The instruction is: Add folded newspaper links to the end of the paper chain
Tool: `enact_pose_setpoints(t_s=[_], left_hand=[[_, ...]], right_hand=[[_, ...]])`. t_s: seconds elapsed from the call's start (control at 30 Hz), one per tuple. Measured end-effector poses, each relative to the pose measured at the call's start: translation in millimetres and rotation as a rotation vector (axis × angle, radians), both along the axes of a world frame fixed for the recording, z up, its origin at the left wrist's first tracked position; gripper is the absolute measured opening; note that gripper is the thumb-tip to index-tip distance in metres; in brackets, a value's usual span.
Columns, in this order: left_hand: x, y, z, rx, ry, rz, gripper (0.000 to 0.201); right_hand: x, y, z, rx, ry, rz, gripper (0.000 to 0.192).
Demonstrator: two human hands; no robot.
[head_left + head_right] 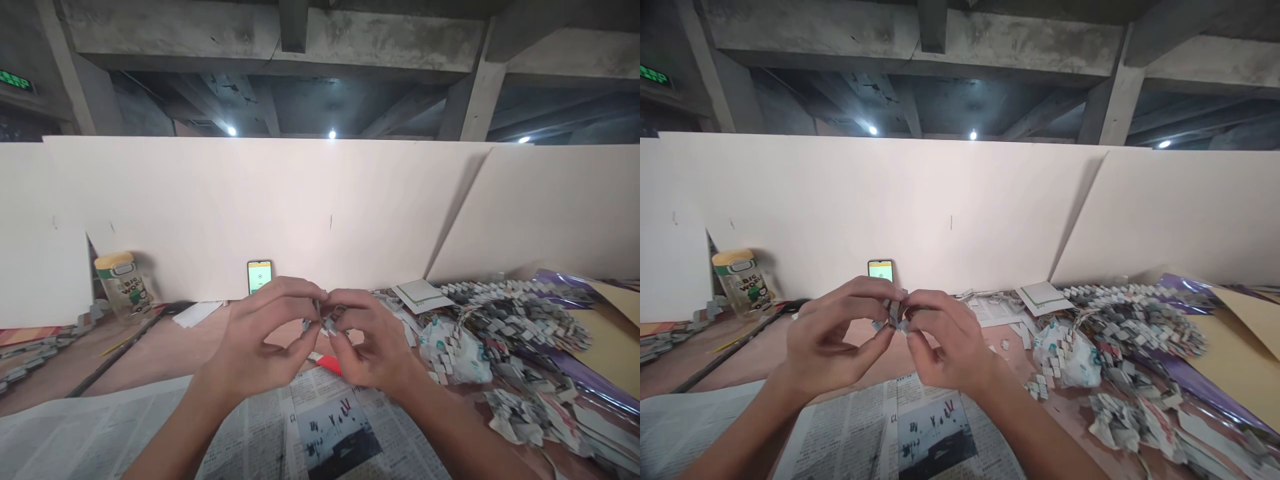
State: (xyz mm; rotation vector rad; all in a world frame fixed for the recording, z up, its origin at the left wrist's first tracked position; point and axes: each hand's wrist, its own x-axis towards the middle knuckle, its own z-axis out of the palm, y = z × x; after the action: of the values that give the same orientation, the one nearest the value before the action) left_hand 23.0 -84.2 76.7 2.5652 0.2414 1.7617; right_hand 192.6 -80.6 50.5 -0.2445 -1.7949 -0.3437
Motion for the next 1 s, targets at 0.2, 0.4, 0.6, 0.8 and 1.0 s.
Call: enact_pose_setpoints(t_s=[0.2,0.4,0.6,0.8,1.0], left_hand=[[-1.2,0.3,0.2,-0.028,0.091,0.034,0.032],[2.0,17.6,-14.5,-0.534,-0.105,-0.105,0.025],[8.7,42.6,-33.4,-0.867,-0.278,-0.25,0.011],[7.0,51.1,-39.0,-0.907,-0.388,-0.201,0.01],[9.8,54.3,-43.8,-1.059,-0.389,-0.416,0.014]], right_hand=[[-0.9,-0.6,-1.6,-0.047,0.015,0.054,0.023],[-7.0,-2.0,-3.1,-0.466,0.012,-0.013,0.01],[-5.0,3.5,0.8,-0.931,-0.173,0.175,0.002],[-1.3,19.9,-12.0,-1.399,-0.25,0.56,0.013],[6.1,31.8,-17.3,-1.481,-0.089,0.787,0.014]])
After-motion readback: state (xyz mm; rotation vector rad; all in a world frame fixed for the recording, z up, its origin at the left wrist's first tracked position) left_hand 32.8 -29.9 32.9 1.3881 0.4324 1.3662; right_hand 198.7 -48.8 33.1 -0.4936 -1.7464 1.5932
